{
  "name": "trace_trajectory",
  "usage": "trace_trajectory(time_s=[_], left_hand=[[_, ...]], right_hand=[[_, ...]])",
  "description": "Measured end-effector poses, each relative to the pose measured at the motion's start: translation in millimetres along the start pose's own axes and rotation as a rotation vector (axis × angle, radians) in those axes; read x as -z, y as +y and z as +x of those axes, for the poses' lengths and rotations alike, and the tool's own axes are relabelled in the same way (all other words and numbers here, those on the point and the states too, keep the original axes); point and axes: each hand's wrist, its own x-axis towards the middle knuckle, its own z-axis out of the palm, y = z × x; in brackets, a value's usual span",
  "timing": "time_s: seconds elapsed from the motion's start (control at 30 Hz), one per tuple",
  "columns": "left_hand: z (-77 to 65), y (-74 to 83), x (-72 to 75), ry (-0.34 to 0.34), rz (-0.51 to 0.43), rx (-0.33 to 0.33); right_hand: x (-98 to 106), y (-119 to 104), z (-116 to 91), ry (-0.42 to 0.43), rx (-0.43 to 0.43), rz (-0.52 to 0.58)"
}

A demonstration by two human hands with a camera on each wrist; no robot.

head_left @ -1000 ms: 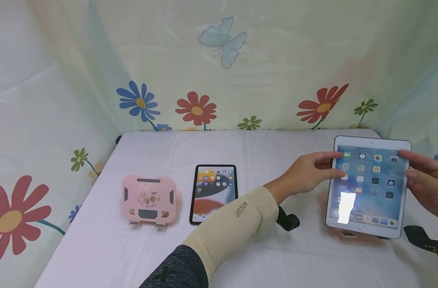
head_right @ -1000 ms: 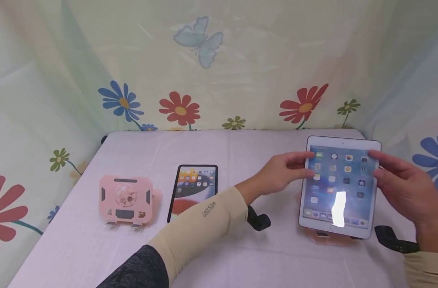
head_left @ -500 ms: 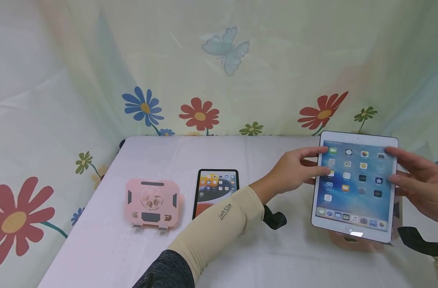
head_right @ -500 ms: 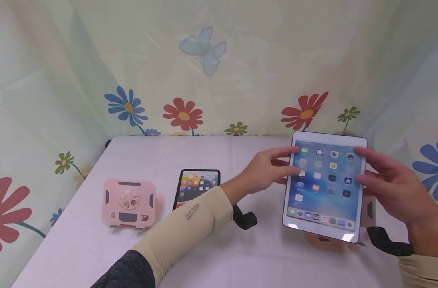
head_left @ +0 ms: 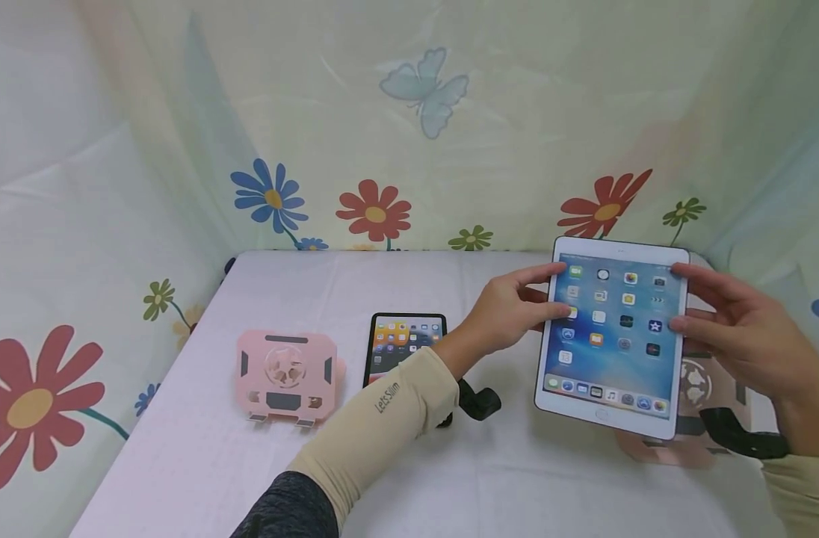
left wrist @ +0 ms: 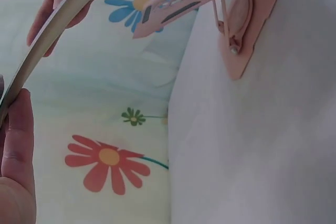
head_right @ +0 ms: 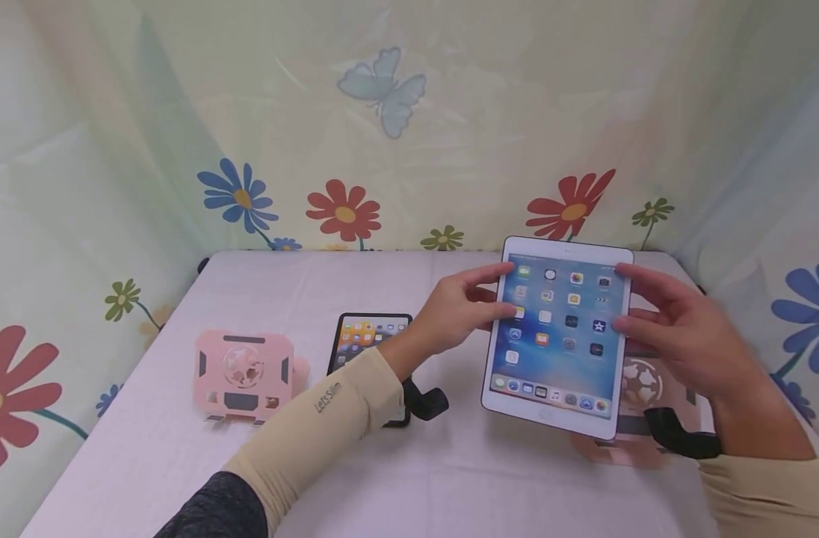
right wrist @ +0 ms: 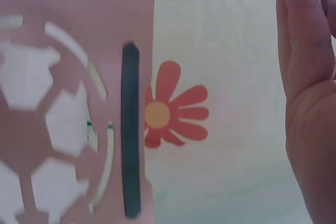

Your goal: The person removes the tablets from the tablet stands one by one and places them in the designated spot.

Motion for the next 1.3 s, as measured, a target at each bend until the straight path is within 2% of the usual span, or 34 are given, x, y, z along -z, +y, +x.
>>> trace_trajectory(time_s=[0.27,0.37,0.63,0.93,1.07,1.3], left_hand=[[-7.0,-11.3,13.9,0.056,-0.044,0.001],[-9.1,-14.7,17.7,0.085,-0.04,0.0],[-13.7,-26.2,29.5,0.14,-0.008,-0.005],[-20.3,-36.2,45.6,0.187,-0.008,-0.001],[-23.4,-39.7,51.3,0.205,-0.007,0.025],[-27.8,-46.5,60.7,0.218,0.002,0.043]], right_hand=[[-20,-3,7,0.034,-0.055,-0.205],[-26,-3,9,0.043,-0.052,-0.239],[-46,-1,14,0.061,-0.09,-0.263],[-68,-5,25,0.017,-0.116,-0.304],[-76,-3,28,0.0,-0.125,-0.285],[-86,1,34,-0.022,-0.093,-0.229]])
